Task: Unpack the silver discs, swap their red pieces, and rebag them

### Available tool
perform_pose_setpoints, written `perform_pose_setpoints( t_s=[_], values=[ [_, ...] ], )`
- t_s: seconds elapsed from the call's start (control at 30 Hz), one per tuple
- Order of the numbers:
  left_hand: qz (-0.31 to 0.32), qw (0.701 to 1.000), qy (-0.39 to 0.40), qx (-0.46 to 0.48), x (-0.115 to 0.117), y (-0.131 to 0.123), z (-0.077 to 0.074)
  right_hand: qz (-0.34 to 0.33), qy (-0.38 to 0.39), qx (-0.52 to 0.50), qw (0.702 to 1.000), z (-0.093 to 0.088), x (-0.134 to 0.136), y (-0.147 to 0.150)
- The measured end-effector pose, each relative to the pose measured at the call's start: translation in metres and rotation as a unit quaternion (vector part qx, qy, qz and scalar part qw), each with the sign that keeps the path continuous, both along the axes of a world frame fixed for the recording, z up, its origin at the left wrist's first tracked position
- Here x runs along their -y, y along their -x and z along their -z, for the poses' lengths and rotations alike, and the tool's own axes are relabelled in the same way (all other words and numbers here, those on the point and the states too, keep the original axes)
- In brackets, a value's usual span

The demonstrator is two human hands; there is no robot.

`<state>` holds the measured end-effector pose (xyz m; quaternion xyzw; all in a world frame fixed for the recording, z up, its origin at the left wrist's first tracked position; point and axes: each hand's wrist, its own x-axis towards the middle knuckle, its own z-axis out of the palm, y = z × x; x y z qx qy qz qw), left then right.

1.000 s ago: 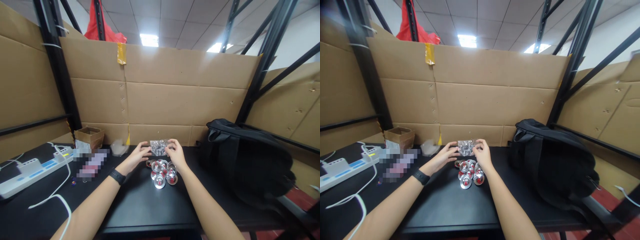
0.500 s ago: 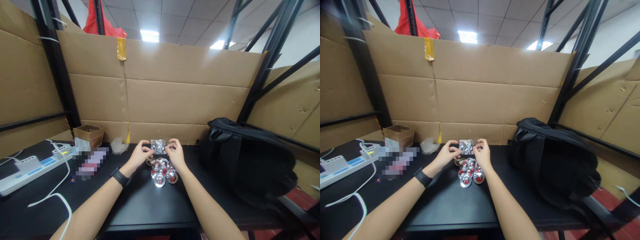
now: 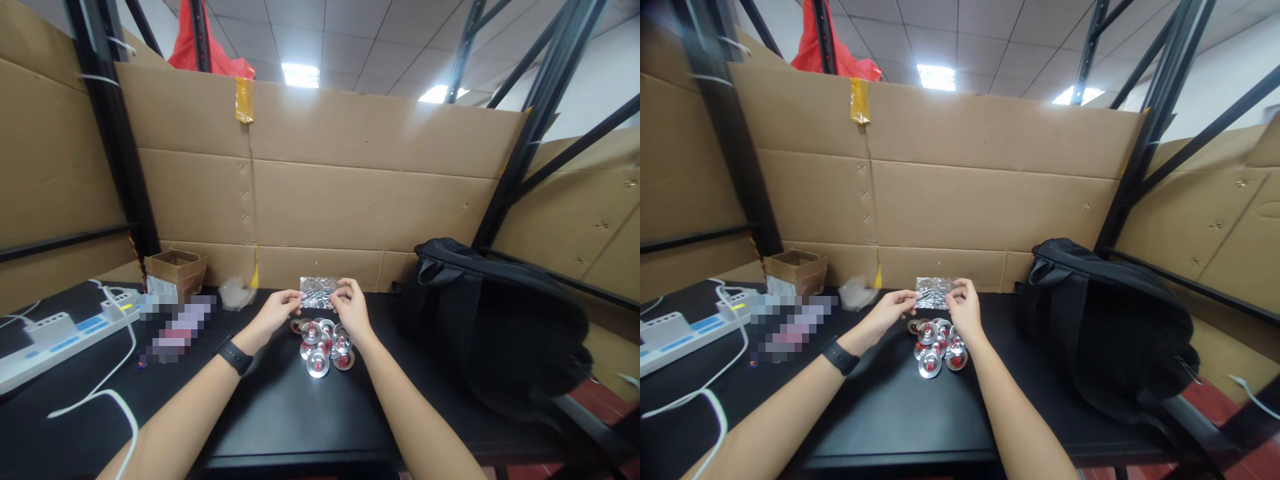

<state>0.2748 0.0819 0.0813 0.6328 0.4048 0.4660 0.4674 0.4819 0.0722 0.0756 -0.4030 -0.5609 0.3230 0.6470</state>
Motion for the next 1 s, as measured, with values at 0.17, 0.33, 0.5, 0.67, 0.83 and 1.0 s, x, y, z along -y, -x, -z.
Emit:
perform_pose_setpoints(
  t_s=[0.17,0.33,0.5,0.67,0.83,1.0],
  values=[
    [-0.022,0.998,-0.051,-0.002,0.002,-0.002,-0.001,-0.027,0.008,-0.012,1.0,-0.006,0.005,0.0],
    [-0.023,0.996,-0.08,0.028,-0.003,0.0,0.004,-0.017,0.008,-0.004,1.0,-0.007,0.006,-0.001],
    [-0.042,0.99,-0.119,0.059,-0.005,0.002,0.005,-0.015,0.014,-0.01,1.0,-0.006,0.006,-0.001],
    [-0.043,0.986,-0.156,0.039,-0.002,0.001,0.003,-0.018,-0.012,0.018,1.0,-0.009,0.01,0.003],
    [-0.021,0.977,-0.21,-0.041,0.014,-0.003,-0.007,-0.033,-0.01,0.036,0.999,-0.006,0.011,0.008],
    [-0.004,0.953,-0.283,-0.106,0.027,-0.008,-0.014,0.011,0.0,0.064,0.998,0.001,0.006,0.008]
  ],
)
